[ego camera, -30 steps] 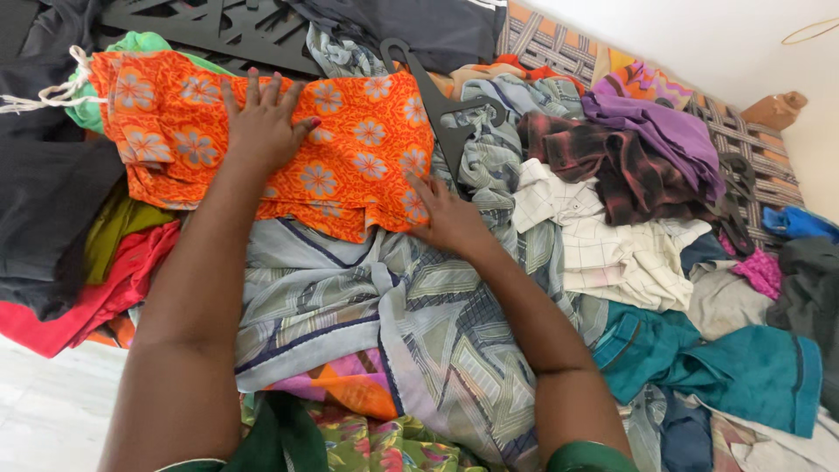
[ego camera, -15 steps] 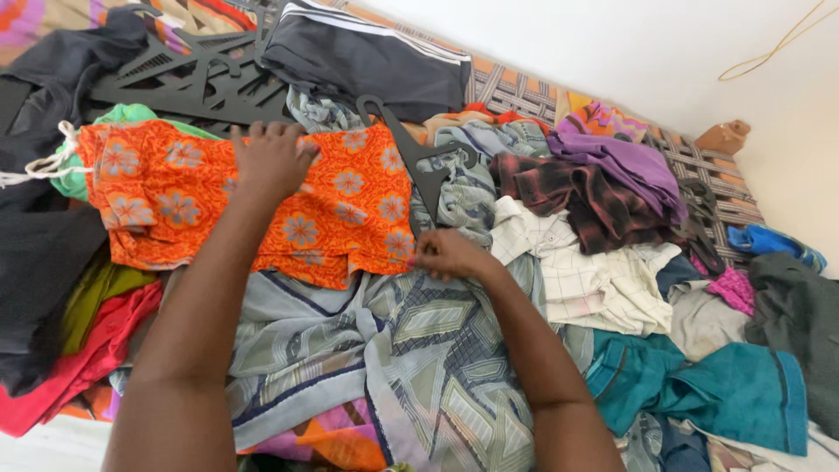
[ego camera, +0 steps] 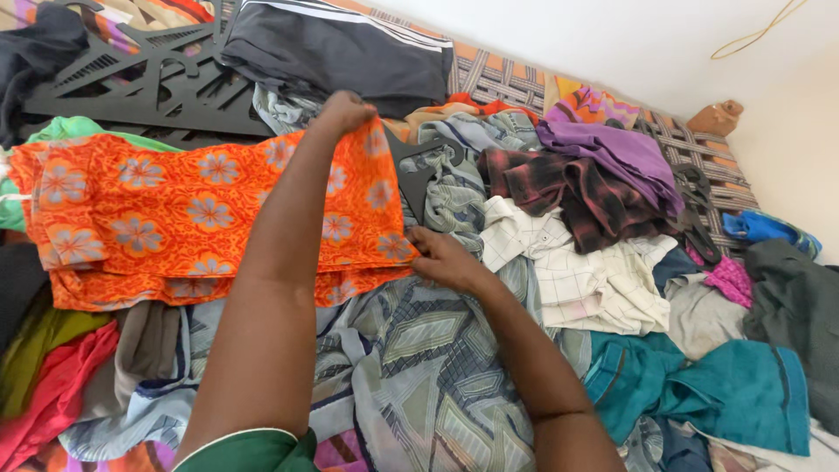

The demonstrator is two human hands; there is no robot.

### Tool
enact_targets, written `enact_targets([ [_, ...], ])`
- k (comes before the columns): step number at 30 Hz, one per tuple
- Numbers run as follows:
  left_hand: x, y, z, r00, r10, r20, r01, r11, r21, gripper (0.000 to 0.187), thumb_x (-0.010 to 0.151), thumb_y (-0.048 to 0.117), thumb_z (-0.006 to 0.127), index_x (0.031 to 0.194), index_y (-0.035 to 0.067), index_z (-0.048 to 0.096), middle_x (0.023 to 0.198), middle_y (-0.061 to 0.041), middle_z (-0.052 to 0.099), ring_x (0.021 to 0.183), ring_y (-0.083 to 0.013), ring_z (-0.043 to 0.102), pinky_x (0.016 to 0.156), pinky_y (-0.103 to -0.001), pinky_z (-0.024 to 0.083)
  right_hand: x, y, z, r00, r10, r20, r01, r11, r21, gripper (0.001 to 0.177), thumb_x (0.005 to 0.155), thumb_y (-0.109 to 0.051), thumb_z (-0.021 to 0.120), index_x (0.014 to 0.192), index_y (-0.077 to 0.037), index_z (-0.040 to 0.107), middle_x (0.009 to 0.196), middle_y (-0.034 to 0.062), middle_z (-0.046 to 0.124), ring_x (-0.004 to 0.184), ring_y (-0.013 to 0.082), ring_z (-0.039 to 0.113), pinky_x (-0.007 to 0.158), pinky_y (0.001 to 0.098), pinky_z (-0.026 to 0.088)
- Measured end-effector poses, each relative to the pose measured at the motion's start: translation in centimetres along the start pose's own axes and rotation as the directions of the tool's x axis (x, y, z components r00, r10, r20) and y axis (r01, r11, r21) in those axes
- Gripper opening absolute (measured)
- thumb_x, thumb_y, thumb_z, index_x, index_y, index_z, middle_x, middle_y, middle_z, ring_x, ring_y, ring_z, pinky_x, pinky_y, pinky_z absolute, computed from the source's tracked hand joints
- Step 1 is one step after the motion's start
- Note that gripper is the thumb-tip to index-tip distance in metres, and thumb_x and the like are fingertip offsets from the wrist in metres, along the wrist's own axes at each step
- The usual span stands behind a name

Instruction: The person places several folded garments onto black plastic hangers one by one. They handle a plaid shirt, a white shirt, a purple garment, and an orange patterned garment, securing each on a hanger and setting it aside.

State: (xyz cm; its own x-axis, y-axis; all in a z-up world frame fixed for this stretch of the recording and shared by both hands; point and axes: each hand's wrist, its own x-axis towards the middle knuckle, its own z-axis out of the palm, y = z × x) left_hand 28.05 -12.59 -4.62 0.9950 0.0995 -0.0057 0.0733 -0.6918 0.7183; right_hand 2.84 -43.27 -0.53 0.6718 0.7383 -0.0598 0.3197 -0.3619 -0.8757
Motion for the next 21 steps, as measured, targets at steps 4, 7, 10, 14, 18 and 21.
enact_targets([
  [4,-2.1,2.9,-1.9,0.986,0.055,-0.156,-0.081,0.983,-0.167,0.045,0.093,0.05,0.065,0.118,0.014,0.073,0.13,-0.013,0.07,0.128,-0.0338,0.059,0.115,-0.066,0.032,-0.2,0.4,-2.6,0.982,0.141,0.128,-0.174,0.939,0.297,0.048,0.09,-0.01,0.057,0.137,-0.006,0.048,0.08,0.0041,0.066,0.062,0.0149,0.066,0.049,0.0267,0.053],
  [7,-5.6,5.5,-1.8,0.991,0.023,-0.13,-0.011,0.996,0.091,0.057,0.089,0.053,0.065,0.134,0.019,0.059,0.147,-0.013,0.048,0.142,-0.035,0.036,0.116,-0.07,0.01,0.1,2.5,-4.4,0.973,0.155,0.173,-0.199,0.941,0.274,0.037,0.091,-0.01,0.058,0.126,-0.003,0.049,0.084,0.003,0.069,0.071,0.0141,0.072,0.055,0.0279,0.06],
  [10,-8.0,5.0,0.0,0.968,0.06,-0.244,0.001,0.97,0.243,0.081,0.089,0.056,0.068,0.15,0.012,0.039,0.156,-0.019,0.032,0.147,-0.0412,0.023,0.114,-0.072,0.005,0.1,6.0,-6.0,0.931,0.321,0.173,-0.331,0.943,0.032,0.025,0.094,-0.018,0.061,0.114,-0.003,0.06,0.082,0.0037,0.073,0.07,0.0125,0.073,0.058,0.0278,0.06],
  [14,-11.1,3.7,2.1,0.944,0.186,-0.271,-0.083,0.933,0.35,0.078,0.094,0.052,0.064,0.154,0.011,0.036,0.16,-0.019,0.032,0.151,-0.0401,0.023,0.117,-0.07,0.007,-0.6,8.2,-9.3,0.87,0.489,-0.065,-0.491,0.85,-0.191,0.025,0.096,-0.022,0.06,0.092,0.0,0.071,0.077,0.0086,0.075,0.063,0.0157,0.072,0.056,0.0312,0.059],
  [18,-16.5,3.7,4.1,0.932,0.332,-0.143,-0.245,0.871,0.425,0.073,0.098,0.051,0.059,0.154,0.01,0.038,0.163,-0.019,0.033,0.153,-0.0394,0.025,0.119,-0.065,0.015,-2.9,3.8,-10.3,0.848,0.51,-0.146,-0.53,0.803,-0.273,0.033,0.099,-0.033,0.061,0.09,-0.002,0.071,0.071,0.0075,0.073,0.057,0.0157,0.068,0.053,0.0299,0.056],
  [21,-21.1,5.3,5.3,0.95,0.312,-0.003,-0.278,0.85,0.447,0.082,0.097,0.06,0.053,0.156,0.006,0.034,0.164,-0.02,0.032,0.154,-0.0373,0.026,0.121,-0.061,0.019,-2.7,0.2,-9.1,0.909,0.416,-0.035,-0.416,0.895,-0.162,0.033,0.101,-0.034,0.058,0.092,-0.004,0.068,0.071,0.0076,0.071,0.054,0.0156,0.066,0.048,0.03,0.053],
])
